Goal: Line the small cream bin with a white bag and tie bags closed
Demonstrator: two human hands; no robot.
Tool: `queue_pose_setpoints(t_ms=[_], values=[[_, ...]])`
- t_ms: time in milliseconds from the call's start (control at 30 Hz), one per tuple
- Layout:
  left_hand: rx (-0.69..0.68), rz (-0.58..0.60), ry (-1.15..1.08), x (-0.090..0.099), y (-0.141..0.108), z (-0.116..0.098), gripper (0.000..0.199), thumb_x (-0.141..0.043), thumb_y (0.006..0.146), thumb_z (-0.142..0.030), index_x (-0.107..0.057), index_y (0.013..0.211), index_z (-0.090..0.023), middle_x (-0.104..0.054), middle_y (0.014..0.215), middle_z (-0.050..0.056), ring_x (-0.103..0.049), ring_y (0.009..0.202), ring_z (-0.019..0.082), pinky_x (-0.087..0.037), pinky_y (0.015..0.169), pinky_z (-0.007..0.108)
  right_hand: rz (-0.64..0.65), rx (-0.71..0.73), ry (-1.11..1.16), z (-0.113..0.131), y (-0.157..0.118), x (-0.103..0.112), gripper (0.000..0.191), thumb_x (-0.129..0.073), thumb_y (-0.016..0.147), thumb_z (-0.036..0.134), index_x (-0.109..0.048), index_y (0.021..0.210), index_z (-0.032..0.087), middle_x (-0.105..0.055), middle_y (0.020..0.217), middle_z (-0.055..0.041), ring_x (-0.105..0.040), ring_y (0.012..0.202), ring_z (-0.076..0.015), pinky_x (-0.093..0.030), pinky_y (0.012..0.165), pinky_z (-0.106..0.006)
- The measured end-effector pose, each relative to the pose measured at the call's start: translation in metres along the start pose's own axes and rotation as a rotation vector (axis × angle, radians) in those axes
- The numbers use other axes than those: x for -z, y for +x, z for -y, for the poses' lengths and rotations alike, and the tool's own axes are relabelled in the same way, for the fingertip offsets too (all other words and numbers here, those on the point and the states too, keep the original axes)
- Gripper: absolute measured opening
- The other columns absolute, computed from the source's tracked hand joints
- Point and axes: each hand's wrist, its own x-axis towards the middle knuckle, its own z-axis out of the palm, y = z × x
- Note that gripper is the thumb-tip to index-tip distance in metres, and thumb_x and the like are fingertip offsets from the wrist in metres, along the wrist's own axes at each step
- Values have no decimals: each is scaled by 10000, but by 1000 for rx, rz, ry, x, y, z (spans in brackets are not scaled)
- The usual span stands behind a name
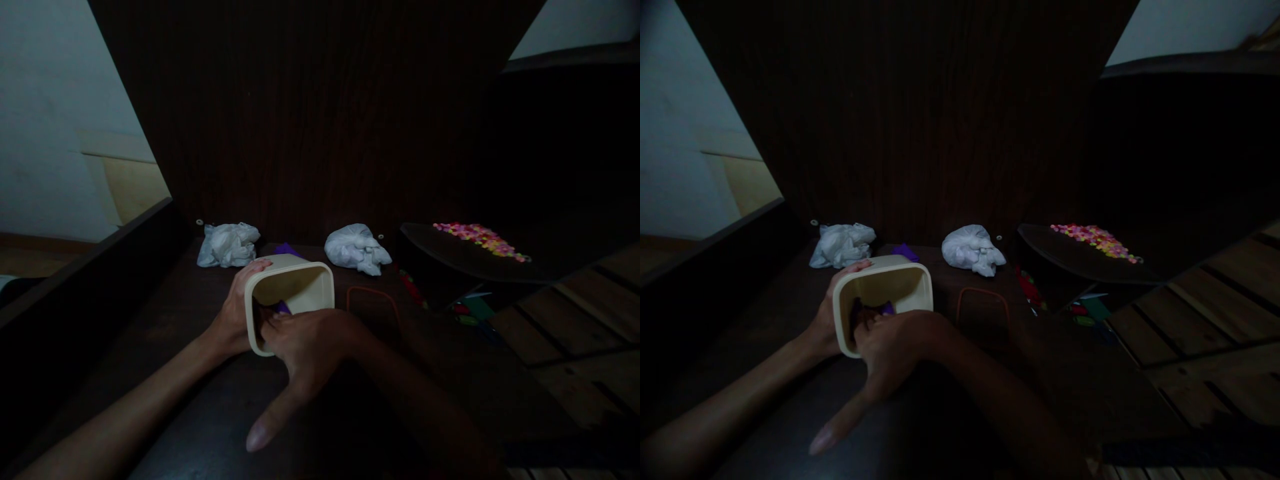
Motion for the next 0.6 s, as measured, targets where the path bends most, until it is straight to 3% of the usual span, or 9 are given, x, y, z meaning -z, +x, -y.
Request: queue_pose_setpoints(t_ms=[133,233,433,600], values=[[-16,11,-15,1,-2,3,961,-766,812,-390,-212,1585,-249,-484,1466,198,-522,1347,410,-487,1083,650,-42,37,-157,6,-13,-18,1351,-854,636,635,-205,1559,-107,-182,1617,-353,-249,1531,-401,-279,1247,-444],[-12,12,-48,2,-4,5,1007,-790,782,-379,-207,1595,-266,-469,1486,194,-506,1362,423,-461,1103,669,-55,-15,-207,4,-17,-22,1377,-806,637,715,-203,1559,-112,-189,1609,-374,-239,1523,-444,-277,1240,-495],[-54,27,-57,2,-1,3,1072,-824,757,-418,-198,1605,-228,-459,1480,207,-483,1382,417,-435,1130,660,45,-216,-200,-3,-4,0,1369,-708,613,856,-326,1536,-81,-324,1581,-346,-397,1450,-447,-380,1190,-457],[-95,22,-37,2,1,-1,1076,-829,768,-444,-207,1602,-169,-474,1455,248,-485,1374,427,-446,1119,660,92,-267,-203,-11,21,9,1464,-722,604,854,-144,1594,-58,-181,1642,-313,-274,1508,-450,-302,1236,-465]])
